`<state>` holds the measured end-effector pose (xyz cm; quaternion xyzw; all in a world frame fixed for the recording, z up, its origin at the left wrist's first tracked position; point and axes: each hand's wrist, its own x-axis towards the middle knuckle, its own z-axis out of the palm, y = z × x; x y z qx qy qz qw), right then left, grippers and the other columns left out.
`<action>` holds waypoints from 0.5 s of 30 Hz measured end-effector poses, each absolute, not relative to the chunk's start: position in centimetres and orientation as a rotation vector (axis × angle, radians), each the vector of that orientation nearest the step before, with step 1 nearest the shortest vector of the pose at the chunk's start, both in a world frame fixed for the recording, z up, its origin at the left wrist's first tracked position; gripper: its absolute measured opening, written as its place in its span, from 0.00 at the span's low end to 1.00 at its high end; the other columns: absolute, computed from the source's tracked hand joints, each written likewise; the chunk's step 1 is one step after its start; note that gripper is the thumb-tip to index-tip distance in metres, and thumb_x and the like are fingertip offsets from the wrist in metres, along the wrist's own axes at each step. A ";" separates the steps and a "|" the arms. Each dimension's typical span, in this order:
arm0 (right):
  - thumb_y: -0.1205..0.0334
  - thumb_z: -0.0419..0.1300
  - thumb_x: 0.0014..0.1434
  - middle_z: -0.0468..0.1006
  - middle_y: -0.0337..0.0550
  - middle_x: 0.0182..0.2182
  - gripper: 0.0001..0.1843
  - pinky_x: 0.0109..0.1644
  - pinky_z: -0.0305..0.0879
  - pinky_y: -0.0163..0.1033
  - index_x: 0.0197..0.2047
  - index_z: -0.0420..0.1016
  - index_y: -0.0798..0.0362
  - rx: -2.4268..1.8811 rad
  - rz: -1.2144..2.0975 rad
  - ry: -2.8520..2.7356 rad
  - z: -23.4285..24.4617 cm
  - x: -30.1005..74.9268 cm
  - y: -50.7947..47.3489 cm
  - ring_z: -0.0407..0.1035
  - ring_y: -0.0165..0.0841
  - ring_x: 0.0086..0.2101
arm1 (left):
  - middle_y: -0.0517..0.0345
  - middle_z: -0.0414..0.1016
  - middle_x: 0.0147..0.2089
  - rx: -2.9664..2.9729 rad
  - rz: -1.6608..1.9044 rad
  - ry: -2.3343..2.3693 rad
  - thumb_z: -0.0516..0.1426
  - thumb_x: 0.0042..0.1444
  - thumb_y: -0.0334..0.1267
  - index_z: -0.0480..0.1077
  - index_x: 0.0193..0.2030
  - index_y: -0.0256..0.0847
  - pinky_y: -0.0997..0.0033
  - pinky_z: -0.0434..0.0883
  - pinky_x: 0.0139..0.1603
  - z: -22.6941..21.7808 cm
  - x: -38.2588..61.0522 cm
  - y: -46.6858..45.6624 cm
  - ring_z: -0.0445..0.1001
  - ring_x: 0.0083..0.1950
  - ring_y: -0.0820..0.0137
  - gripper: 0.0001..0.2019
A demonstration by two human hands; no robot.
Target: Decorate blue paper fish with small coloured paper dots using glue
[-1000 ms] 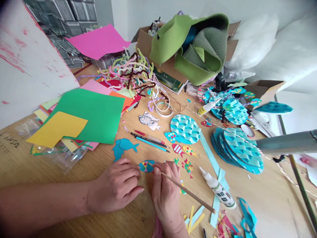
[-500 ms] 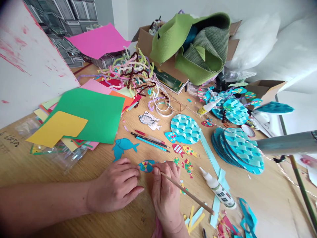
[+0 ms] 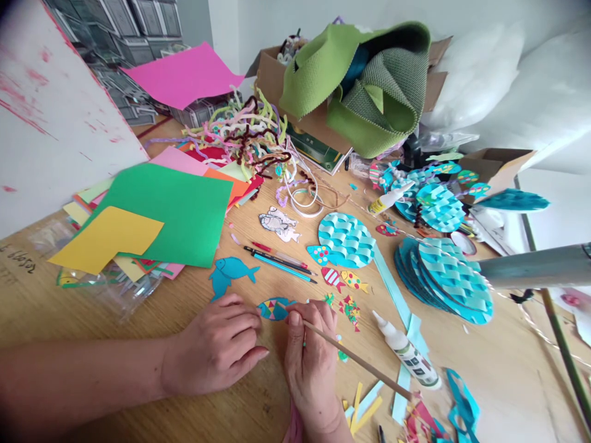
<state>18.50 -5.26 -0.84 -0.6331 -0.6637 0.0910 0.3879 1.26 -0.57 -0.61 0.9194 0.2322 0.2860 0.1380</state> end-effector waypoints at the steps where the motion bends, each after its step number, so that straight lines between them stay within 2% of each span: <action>1: 0.67 0.49 0.64 0.70 0.39 0.30 0.08 0.41 0.57 0.42 0.36 0.67 0.51 -1.614 0.235 -1.691 -0.9 18.5 -5.3 0.63 0.33 0.34 | 0.56 0.71 0.27 2.658 0.826 0.674 0.54 0.59 0.37 0.65 0.25 0.37 0.64 0.65 0.39 -0.6 1.3 -0.6 0.70 0.33 0.69 0.12; 8: 0.66 0.47 0.65 0.69 0.39 0.28 0.10 0.44 0.59 0.44 0.36 0.67 0.52 -1.513 0.165 -1.471 -0.6 18.7 -5.8 0.64 0.32 0.33 | 0.55 0.73 0.29 2.648 0.840 0.663 0.54 0.59 0.36 0.66 0.26 0.37 0.63 0.65 0.40 -0.4 1.3 -0.6 0.73 0.36 0.68 0.11; 15: 0.58 0.48 0.65 0.68 0.36 0.21 0.15 0.38 0.61 0.42 0.30 0.69 0.53 -1.541 -0.079 -1.009 0.2 19.9 -5.3 0.65 0.29 0.24 | 0.55 0.75 0.32 2.649 0.860 0.655 0.54 0.59 0.35 0.66 0.27 0.38 0.62 0.66 0.42 -0.5 1.2 -0.6 0.74 0.38 0.68 0.10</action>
